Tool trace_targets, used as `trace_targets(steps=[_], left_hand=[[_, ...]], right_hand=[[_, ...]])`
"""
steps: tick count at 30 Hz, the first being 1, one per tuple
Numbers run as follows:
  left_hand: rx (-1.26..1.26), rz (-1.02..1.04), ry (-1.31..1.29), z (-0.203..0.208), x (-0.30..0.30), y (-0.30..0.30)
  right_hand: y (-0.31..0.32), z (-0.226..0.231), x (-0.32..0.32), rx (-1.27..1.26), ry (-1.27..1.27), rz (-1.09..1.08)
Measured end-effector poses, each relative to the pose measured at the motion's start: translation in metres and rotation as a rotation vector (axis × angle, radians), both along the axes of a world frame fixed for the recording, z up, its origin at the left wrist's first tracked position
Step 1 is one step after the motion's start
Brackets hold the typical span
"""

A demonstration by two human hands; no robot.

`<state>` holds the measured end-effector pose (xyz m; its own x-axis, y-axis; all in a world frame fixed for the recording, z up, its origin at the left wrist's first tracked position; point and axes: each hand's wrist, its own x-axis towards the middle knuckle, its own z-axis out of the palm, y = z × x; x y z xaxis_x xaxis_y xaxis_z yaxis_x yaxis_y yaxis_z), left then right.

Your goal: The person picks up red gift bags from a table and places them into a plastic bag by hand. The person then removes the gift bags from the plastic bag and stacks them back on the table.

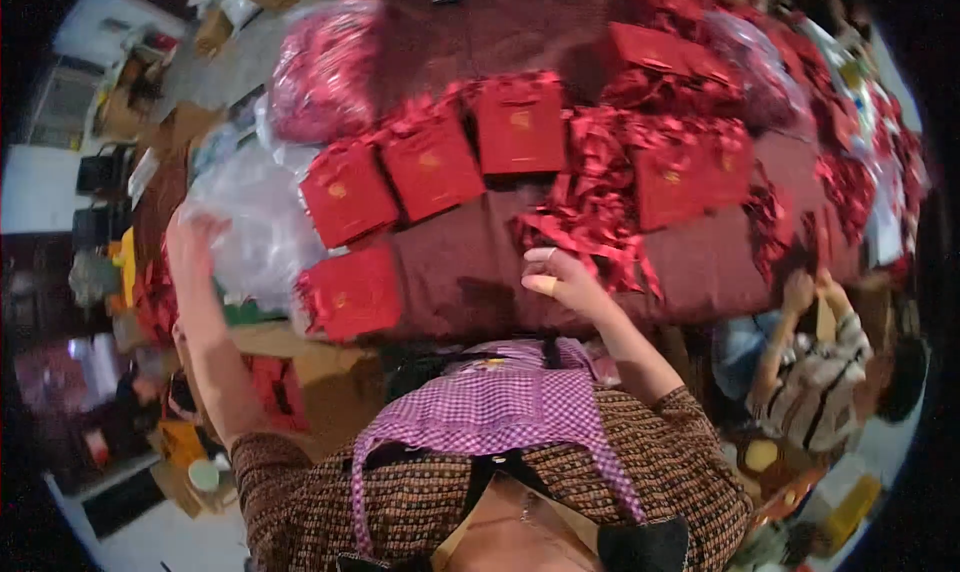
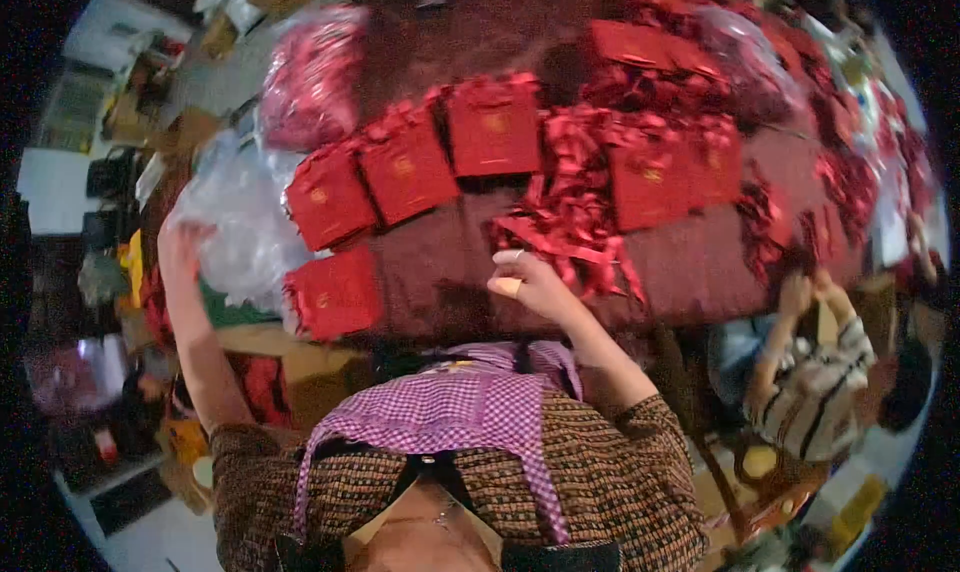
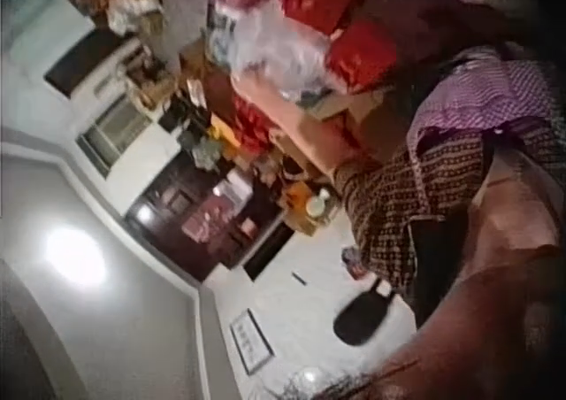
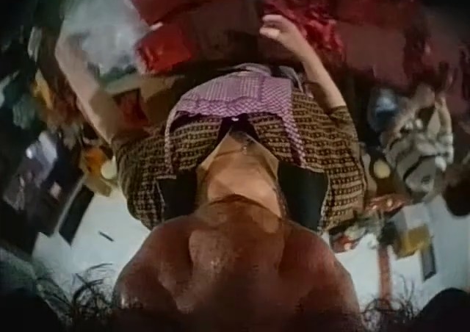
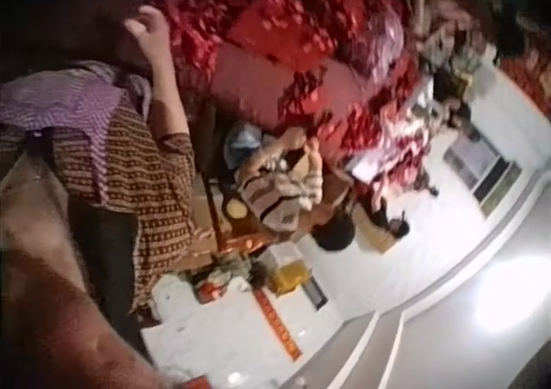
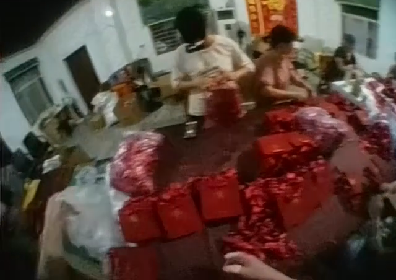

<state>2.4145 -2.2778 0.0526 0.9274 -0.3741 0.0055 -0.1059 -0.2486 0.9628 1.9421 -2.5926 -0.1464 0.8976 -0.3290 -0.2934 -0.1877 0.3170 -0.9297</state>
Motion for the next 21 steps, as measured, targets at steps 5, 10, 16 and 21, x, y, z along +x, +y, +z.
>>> trace_targets(steps=[5, 10, 16, 21], left_hand=[[-0.307, -0.230, 0.451, 0.021, -0.093, -0.077], [-0.518, -0.381, 0.719, -0.008, -0.161, -0.117], [-0.425, -0.493, 0.861, -0.069, -0.192, -0.121], [-0.267, -0.701, 0.798, -0.104, -0.223, -0.111]], right_hand=[[0.020, 0.092, 0.072, -0.450, -0.114, 0.083], [0.060, 0.116, 0.120, -0.287, -0.211, -0.094], [0.030, 0.058, 0.093, -0.316, -0.012, -0.416], [-0.007, 0.069, 0.052, -0.603, 0.214, -0.349]])
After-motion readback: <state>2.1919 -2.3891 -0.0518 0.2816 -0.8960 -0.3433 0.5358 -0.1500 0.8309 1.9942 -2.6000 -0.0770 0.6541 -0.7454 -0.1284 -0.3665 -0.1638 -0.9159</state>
